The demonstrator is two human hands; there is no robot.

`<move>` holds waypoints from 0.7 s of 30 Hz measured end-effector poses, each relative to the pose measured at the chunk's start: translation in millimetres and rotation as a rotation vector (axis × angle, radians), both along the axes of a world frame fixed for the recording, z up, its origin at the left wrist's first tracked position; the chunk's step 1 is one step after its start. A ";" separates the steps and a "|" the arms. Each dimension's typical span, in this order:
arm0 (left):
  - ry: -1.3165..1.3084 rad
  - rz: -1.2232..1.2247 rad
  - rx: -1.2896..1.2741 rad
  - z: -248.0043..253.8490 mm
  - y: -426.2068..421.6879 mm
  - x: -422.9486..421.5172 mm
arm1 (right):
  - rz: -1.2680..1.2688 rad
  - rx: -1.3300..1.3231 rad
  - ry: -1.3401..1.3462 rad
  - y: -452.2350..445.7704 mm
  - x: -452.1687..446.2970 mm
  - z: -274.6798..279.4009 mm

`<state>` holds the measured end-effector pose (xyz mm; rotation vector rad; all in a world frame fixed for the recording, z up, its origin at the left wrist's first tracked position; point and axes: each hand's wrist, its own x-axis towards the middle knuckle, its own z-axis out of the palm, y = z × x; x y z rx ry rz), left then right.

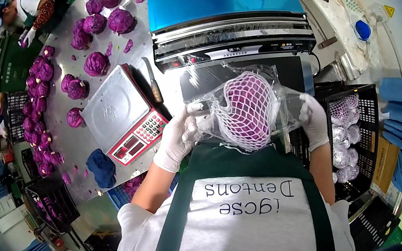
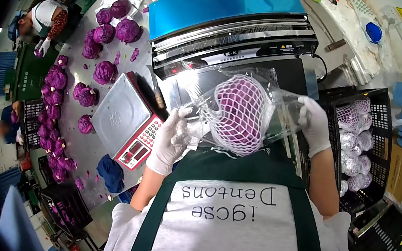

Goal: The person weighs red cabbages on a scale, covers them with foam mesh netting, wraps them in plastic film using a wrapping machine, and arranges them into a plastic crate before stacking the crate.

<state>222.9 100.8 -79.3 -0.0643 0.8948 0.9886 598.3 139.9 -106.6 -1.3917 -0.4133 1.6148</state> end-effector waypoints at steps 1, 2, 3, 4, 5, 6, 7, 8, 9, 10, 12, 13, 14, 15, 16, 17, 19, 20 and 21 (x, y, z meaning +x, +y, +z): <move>-0.018 0.005 -0.050 -1.3 -2.7 1.0 | 0.027 -0.082 0.071 -7.3 7.5 -13.0; -0.077 0.037 -0.118 -11.3 -4.1 1.2 | 0.001 -0.141 0.107 -17.5 14.7 -39.1; -0.058 0.052 -0.153 -24.9 -6.5 -0.6 | 0.016 -0.235 0.032 -23.3 14.8 -53.6; -0.051 0.036 -0.138 -36.3 -9.3 -2.2 | 0.009 -0.244 0.052 -28.8 13.1 -62.8; -0.041 0.015 -0.125 -46.9 -12.3 -3.9 | -0.003 -0.255 0.074 -33.0 10.6 -66.2; -0.059 0.020 -0.060 -57.7 -16.0 -7.6 | -0.003 -0.244 0.064 -35.3 11.2 -68.5; 0.041 0.021 -0.065 -56.9 -14.3 -8.3 | -0.003 -0.228 0.051 -32.2 12.7 -67.7; 0.139 0.022 -0.069 -53.2 -11.6 -8.3 | -0.003 -0.212 0.036 -28.3 11.8 -60.1; 0.237 0.026 -0.070 -46.4 -8.6 -9.1 | 0.021 -0.180 -0.001 -23.9 12.5 -49.0; 0.267 0.016 0.049 -20.2 -3.9 -12.6 | 0.011 -0.151 -0.050 -15.4 11.4 -24.9; 0.274 0.070 0.019 2.1 -5.6 -17.7 | 0.042 -0.098 -0.096 -7.6 17.2 -4.2; 0.256 0.114 -0.032 6.0 -4.8 -22.5 | 0.036 -0.132 -0.116 -4.8 21.1 -3.2; 0.251 0.094 -0.010 6.2 -7.8 -28.0 | 0.053 -0.131 -0.109 -4.4 23.3 -6.3; 0.260 0.135 -0.076 4.3 -9.0 -31.9 | 0.074 -0.134 -0.104 -6.4 26.5 -10.7; 0.056 0.132 -0.070 -11.1 -15.9 -45.7 | 0.095 -0.139 -0.050 -11.7 34.5 -26.4; -0.142 0.136 -0.053 -33.6 -24.1 -61.9 | 0.125 -0.139 0.010 -15.5 39.6 -44.0; 0.101 0.096 -0.207 -67.2 -33.3 -65.7 | 0.064 -0.366 0.046 -26.3 44.7 -79.1; 0.196 -0.016 -0.197 -80.5 -34.7 -56.5 | 0.072 -0.415 0.081 -29.7 34.6 -76.6; 0.190 -0.213 -0.106 -107.2 -44.3 -57.1 | 0.076 -0.452 0.160 -33.0 33.8 -81.0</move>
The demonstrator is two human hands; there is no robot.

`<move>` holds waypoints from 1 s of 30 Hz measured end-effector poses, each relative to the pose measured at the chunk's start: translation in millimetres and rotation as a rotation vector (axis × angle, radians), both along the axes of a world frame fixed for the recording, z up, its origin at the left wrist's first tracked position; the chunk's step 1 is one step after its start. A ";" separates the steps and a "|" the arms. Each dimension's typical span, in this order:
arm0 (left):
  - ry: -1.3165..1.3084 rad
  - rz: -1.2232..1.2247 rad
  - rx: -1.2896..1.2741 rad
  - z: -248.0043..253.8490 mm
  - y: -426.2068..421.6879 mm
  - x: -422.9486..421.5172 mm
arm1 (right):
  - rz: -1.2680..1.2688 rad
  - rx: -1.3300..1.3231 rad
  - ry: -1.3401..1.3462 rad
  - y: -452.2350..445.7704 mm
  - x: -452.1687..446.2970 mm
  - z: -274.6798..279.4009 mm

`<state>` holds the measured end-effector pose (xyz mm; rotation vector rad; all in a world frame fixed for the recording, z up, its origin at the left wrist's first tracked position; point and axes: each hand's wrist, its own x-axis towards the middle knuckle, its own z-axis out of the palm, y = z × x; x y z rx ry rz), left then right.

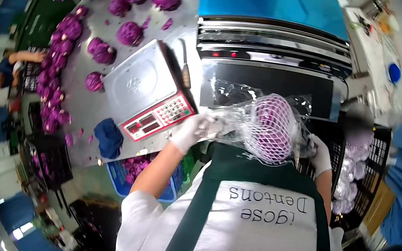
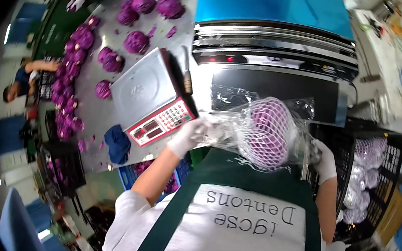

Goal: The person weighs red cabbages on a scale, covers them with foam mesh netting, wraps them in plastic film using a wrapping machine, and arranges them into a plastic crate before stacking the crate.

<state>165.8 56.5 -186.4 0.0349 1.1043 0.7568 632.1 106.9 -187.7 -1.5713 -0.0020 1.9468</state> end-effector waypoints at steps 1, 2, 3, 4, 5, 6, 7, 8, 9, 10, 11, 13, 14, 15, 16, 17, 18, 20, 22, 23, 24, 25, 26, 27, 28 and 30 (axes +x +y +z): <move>0.161 -0.031 -0.129 -13.5 6.3 31.7 | 0.017 0.020 -0.020 -3.7 -4.6 -5.4; -0.009 -0.161 -0.057 -28.8 9.3 42.3 | 0.030 0.040 -0.042 -5.9 -8.8 -12.2; 0.107 -0.261 0.025 -51.8 12.1 72.5 | 0.111 0.079 -0.051 -6.8 -8.2 -17.8; 0.211 -0.376 0.109 -71.0 18.6 104.3 | 0.140 0.113 -0.098 -6.5 -10.3 -21.5; 0.069 -0.417 0.270 -73.7 34.2 126.2 | 0.154 0.148 -0.155 -4.6 -13.4 -21.7; -0.099 -0.397 0.177 -51.6 47.9 140.7 | 0.162 0.179 -0.219 -5.2 -15.2 -19.0; -0.252 -0.382 0.071 -27.7 61.9 155.2 | 0.202 0.232 -0.291 -3.6 -20.1 -8.3; -0.402 -0.300 -0.291 1.6 72.1 161.0 | 0.260 0.225 -0.382 -0.3 -17.9 -3.2; -0.459 -0.264 -0.286 -1.4 71.8 174.4 | 0.258 0.300 -0.439 1.0 -18.0 5.7; -0.505 -0.236 -0.200 -8.5 69.0 186.0 | 0.258 0.377 -0.496 3.0 -18.7 17.7; -0.546 -0.204 -0.115 -12.3 67.0 195.5 | 0.223 0.440 -0.573 6.3 -18.8 32.5; -0.606 -0.162 0.079 -9.8 67.2 205.6 | 0.172 0.588 -0.585 17.0 -22.4 78.8; -0.617 -0.153 0.184 -3.3 69.0 205.8 | 0.157 0.673 -0.564 21.3 -19.9 93.1; -0.615 -0.165 0.286 6.1 73.7 202.5 | 0.168 0.759 -0.570 23.4 -25.6 116.7; -0.603 -0.195 0.395 16.9 80.9 194.8 | 0.179 0.847 -0.571 25.7 -36.6 144.0; -0.612 -0.260 0.499 28.7 90.7 184.6 | 0.240 0.994 -0.539 24.6 -46.9 171.7; -0.632 -0.333 0.591 39.9 101.0 172.2 | 0.290 1.063 -0.613 16.8 -63.4 204.0; -0.768 -0.469 0.491 59.7 116.3 136.6 | 0.759 1.362 -0.642 12.8 -81.1 234.6; -0.830 -0.737 0.277 56.9 119.7 109.3 | 1.266 1.952 -0.628 24.0 -120.8 269.1; -0.501 -0.907 0.743 71.1 113.1 113.0 | 1.254 2.001 -0.585 22.2 -135.8 266.9; -0.357 -1.042 0.842 86.3 104.0 119.5 | 1.245 2.046 -0.548 20.4 -146.4 264.8; -0.214 -1.178 0.942 106.2 95.1 125.8 | 1.244 2.141 -0.621 23.9 -154.1 273.4; -0.276 -1.221 0.880 124.4 88.2 124.5 | 1.240 2.237 -0.699 28.8 -160.4 282.6; -0.340 -1.233 0.979 120.1 86.9 125.2 | 1.433 2.165 -1.031 34.5 -166.3 286.5; -0.412 -1.245 1.077 114.7 85.4 127.6 | 1.648 2.078 -1.357 40.5 -172.3 290.2; 0.114 -1.330 1.314 135.2 76.2 117.4 | 0.713 2.247 -0.893 79.1 -203.4 226.1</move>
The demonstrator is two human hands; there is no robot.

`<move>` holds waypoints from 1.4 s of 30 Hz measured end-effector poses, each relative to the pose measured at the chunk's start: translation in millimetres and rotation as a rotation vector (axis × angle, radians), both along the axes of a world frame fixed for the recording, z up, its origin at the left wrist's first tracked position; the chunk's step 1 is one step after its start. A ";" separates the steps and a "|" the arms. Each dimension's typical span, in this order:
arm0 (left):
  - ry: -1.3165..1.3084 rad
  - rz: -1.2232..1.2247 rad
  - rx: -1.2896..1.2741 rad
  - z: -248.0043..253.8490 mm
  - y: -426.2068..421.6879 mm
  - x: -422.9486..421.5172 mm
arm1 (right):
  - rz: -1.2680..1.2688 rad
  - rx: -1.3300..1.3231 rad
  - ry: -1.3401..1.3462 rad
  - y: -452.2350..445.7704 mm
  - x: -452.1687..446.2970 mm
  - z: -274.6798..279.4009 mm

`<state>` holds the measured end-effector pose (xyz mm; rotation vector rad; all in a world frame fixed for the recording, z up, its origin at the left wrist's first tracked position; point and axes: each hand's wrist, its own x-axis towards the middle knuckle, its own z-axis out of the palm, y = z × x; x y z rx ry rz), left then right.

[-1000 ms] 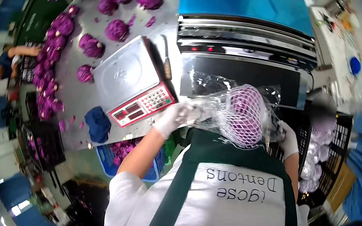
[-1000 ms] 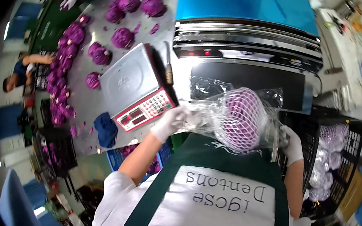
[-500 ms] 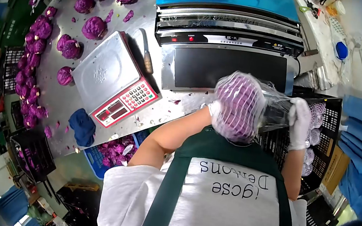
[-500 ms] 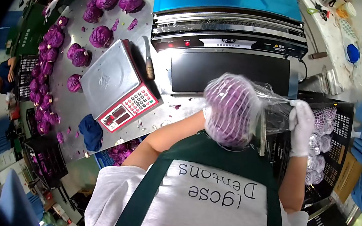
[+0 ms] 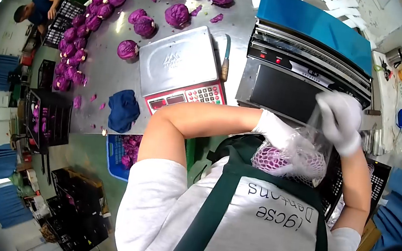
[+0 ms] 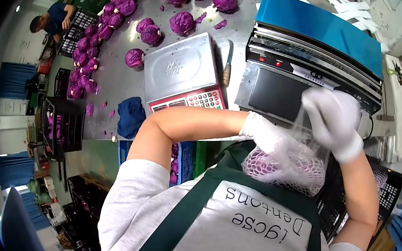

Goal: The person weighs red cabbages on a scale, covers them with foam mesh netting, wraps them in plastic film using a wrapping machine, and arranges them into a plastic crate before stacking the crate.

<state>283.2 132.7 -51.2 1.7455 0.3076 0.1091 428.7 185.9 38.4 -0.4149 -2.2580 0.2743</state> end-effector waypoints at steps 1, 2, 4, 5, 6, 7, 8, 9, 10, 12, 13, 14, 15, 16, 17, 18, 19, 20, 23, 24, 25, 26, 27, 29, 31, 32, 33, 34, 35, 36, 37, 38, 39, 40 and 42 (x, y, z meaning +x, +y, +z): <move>-0.204 0.015 -0.059 -28.7 -5.6 -5.4 | 0.043 -0.245 -0.030 7.0 -7.2 -32.4; -0.411 0.030 -0.122 -57.2 -11.7 -9.3 | 0.017 -0.504 -0.072 -1.5 -16.1 -59.5; -0.114 0.098 -0.119 -32.9 -19.7 -26.3 | 0.108 -0.932 -0.109 -23.8 -29.6 -100.2; -0.065 0.144 -0.121 -27.4 -27.2 -36.0 | 0.116 -0.915 -0.196 -29.6 -34.1 -111.0; -0.061 0.227 -0.379 -27.8 -37.4 -43.2 | 0.127 -0.928 -0.254 -32.3 -36.4 -117.2; -0.074 0.273 -0.426 -24.1 -44.8 -49.7 | 0.145 -1.003 -0.362 -34.2 -37.4 -115.7; -0.089 0.319 -0.472 -20.8 -51.5 -56.6 | 0.145 -1.083 -0.469 -34.7 -35.2 -113.9; -0.106 0.366 -0.518 -17.9 -57.7 -63.6 | 0.200 -1.039 -0.472 -36.6 -32.3 -124.9; 0.353 0.408 -0.923 24.4 -55.6 -76.4 | 0.246 -0.999 -0.473 -40.5 -28.2 -135.9; 0.189 0.596 -1.151 13.1 -75.3 -78.4 | 0.232 -1.174 -0.615 -45.3 -27.3 -130.0; 0.130 0.609 -1.183 24.4 -77.0 -78.9 | 0.280 -1.135 -0.636 -47.2 -27.6 -134.1; 0.122 0.674 -1.281 15.9 -82.4 -82.3 | 0.303 -1.180 -0.697 -51.2 -27.1 -135.1; 0.094 0.708 -1.242 25.9 -85.2 -84.6 | 0.324 -1.082 -0.688 -56.3 -25.4 -146.2; 0.106 0.694 -1.046 15.9 -94.1 -92.0 | 0.340 -0.983 -0.677 -59.7 -23.1 -157.9; -0.076 0.772 -1.360 6.3 -95.3 -95.5 | 0.273 -1.122 -0.593 -64.7 -18.9 -175.3; -0.146 0.749 -1.463 13.5 -89.2 -86.9 | 0.219 -1.127 -0.712 -69.1 -17.4 -184.0; -0.217 0.708 -1.496 10.7 -88.9 -84.4 | 0.233 -1.223 -0.755 -72.3 -9.8 -187.0; -0.158 0.659 -1.479 14.5 -84.5 -73.5 | 0.240 -1.316 -0.801 -76.4 -1.7 -190.0; 0.136 0.745 -1.338 10.6 -77.1 -31.1 | 0.185 -1.628 -0.593 -99.0 30.6 -185.5; 0.188 0.752 -1.173 -19.3 -74.2 -31.2 | 0.140 -1.742 -0.443 -110.6 42.8 -179.7; 0.181 0.743 -1.072 -10.4 -70.7 -14.6 | 0.093 -1.855 -0.252 -122.6 56.3 -171.3; 0.165 0.739 -0.965 2.8 -67.1 10.1 | 0.043 -1.949 -0.044 -134.4 69.8 -161.3; 0.158 0.699 -0.760 15.1 -64.2 29.6 | -0.004 -2.022 0.177 -146.6 85.1 -149.3; 0.091 0.620 -0.575 4.6 -59.7 60.3 | -0.093 -2.099 0.525 -168.2 115.3 -130.0; 0.003 0.505 -0.524 11.9 -57.5 104.9 | -0.123 -2.097 0.742 -188.4 151.3 -117.4; -0.051 0.462 -0.498 9.0 -56.0 125.1 | -0.119 -2.079 0.795 -199.0 169.9 -114.7; -0.049 0.423 -0.494 13.2 -56.1 148.6 | 0.056 -1.955 0.812 -209.7 189.8 -121.8; -0.046 0.385 -0.489 17.3 -56.6 172.6 | -0.001 -1.909 0.803 -217.5 209.2 -122.7; -0.028 0.339 -0.463 13.2 -57.2 195.5 | -0.059 -1.865 0.796 -225.5 229.1 -122.3; -0.002 0.264 -0.464 13.6 -56.5 222.6 | -0.116 -1.824 0.791 -234.7 247.9 -123.5; 0.033 0.189 -0.440 15.5 -51.7 252.5 | -0.053 -1.778 0.982 -241.7 266.2 -122.5; 0.059 0.113 -0.407 8.5 -47.5 285.4 | -0.169 -1.684 0.946 -252.8 288.9 -120.6; -0.004 0.025 -0.215 -1.1 -41.6 320.7 | -0.238 -1.669 0.987 -266.9 309.9 -135.0; 0.018 0.046 -0.228 -1.6 -43.7 359.1 | -0.309 -1.650 1.028 -282.4 330.8 -159.5; -0.001 0.039 -0.138 -27.8 -44.0 436.4 | -0.450 -1.539 1.211 -305.4 368.9 -156.0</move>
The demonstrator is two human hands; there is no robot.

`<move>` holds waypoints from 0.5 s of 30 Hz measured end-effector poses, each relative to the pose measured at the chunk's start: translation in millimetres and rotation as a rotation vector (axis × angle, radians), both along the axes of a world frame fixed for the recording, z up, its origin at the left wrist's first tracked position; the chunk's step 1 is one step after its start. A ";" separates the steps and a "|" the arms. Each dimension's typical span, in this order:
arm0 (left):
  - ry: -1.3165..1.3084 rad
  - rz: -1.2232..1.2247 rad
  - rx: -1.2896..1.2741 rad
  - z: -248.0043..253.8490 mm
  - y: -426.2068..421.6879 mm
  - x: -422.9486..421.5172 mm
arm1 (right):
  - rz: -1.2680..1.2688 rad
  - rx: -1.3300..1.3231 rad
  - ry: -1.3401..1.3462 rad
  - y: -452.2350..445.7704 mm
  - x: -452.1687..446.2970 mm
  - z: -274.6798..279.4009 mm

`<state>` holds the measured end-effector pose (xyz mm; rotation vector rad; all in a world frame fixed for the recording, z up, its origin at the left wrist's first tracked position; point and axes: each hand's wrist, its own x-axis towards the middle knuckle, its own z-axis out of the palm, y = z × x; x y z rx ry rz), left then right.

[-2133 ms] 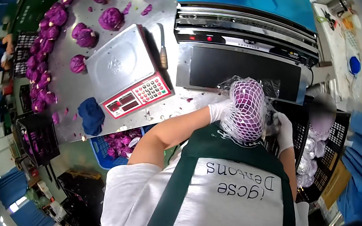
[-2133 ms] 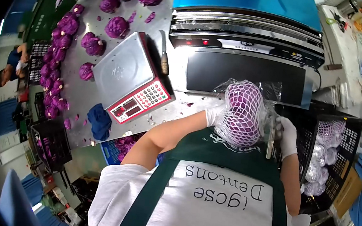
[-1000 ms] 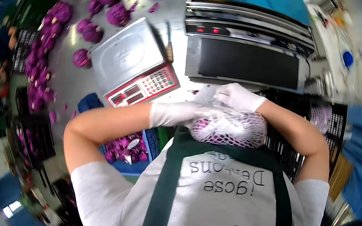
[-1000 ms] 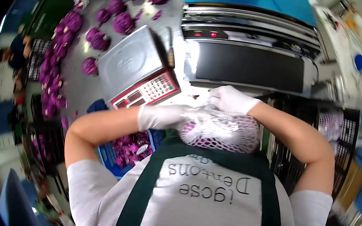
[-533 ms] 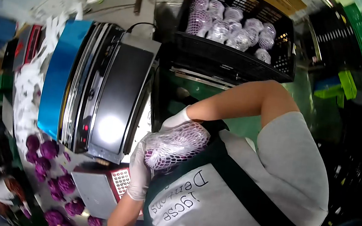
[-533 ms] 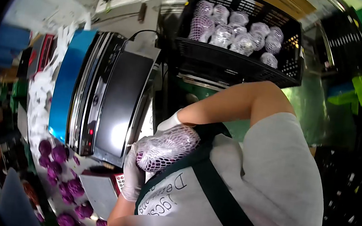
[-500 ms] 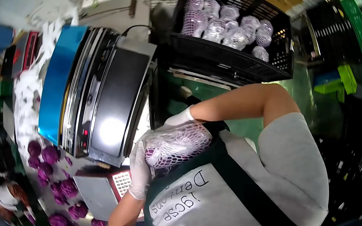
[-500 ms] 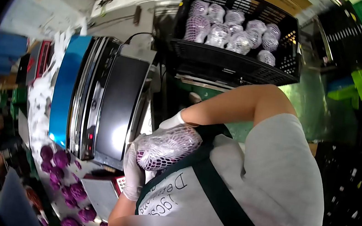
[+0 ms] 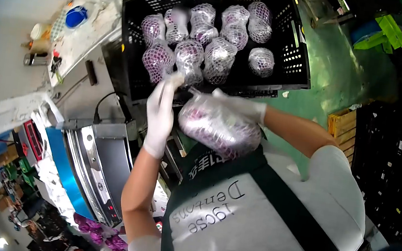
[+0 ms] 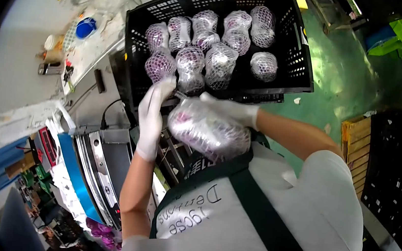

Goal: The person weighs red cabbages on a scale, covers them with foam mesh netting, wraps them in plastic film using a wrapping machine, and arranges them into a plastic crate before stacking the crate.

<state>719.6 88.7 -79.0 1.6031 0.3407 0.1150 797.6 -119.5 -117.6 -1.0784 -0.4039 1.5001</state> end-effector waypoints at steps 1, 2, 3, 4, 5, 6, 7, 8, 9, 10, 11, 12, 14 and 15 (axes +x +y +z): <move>0.014 -0.022 0.052 -10.1 -6.2 37.6 | -0.130 -0.124 0.035 -13.2 17.8 14.6; -0.044 -0.079 0.122 -30.3 -13.3 68.8 | -0.258 -0.252 0.062 -28.0 35.4 21.7; -0.059 -0.109 0.192 -56.5 -23.8 101.2 | -0.379 -0.194 0.164 -44.4 53.6 2.6; -0.121 -0.151 0.384 -73.7 -37.2 129.5 | -0.501 -0.135 0.268 -61.9 70.3 -23.7; -0.020 -0.209 0.391 -75.1 -55.9 153.1 | -0.603 -0.115 0.167 -84.1 86.3 -39.6; 0.087 -0.315 0.402 -98.3 -71.2 173.4 | -0.761 -0.174 0.321 -93.8 99.4 -32.1; 0.200 -0.375 0.289 -141.8 -92.5 182.9 | -0.827 -0.139 0.393 -107.1 112.3 -24.9; 0.506 -0.611 0.349 -149.3 -110.7 199.3 | -0.895 -0.102 0.465 -121.2 122.2 -22.2; 0.672 -0.668 0.434 -172.6 -132.8 202.7 | -1.004 -0.049 0.513 -132.2 126.3 -24.6; 0.743 -0.706 0.412 -175.2 -148.8 205.9 | -1.109 0.003 0.560 -144.6 132.4 -28.7; 0.676 -0.660 0.237 -227.3 -165.6 197.9 | -1.016 0.156 0.602 -162.7 138.5 -38.9; 0.607 -0.609 0.066 -278.8 -177.8 188.4 | -1.126 0.115 0.613 -168.4 137.4 -31.4; 0.565 -0.545 0.083 -204.3 -188.6 193.9 | -1.237 0.146 0.581 -181.5 138.2 -33.0; 0.444 -0.499 -0.179 -216.1 -203.8 190.6 | -1.260 0.163 0.564 -191.3 138.3 -45.5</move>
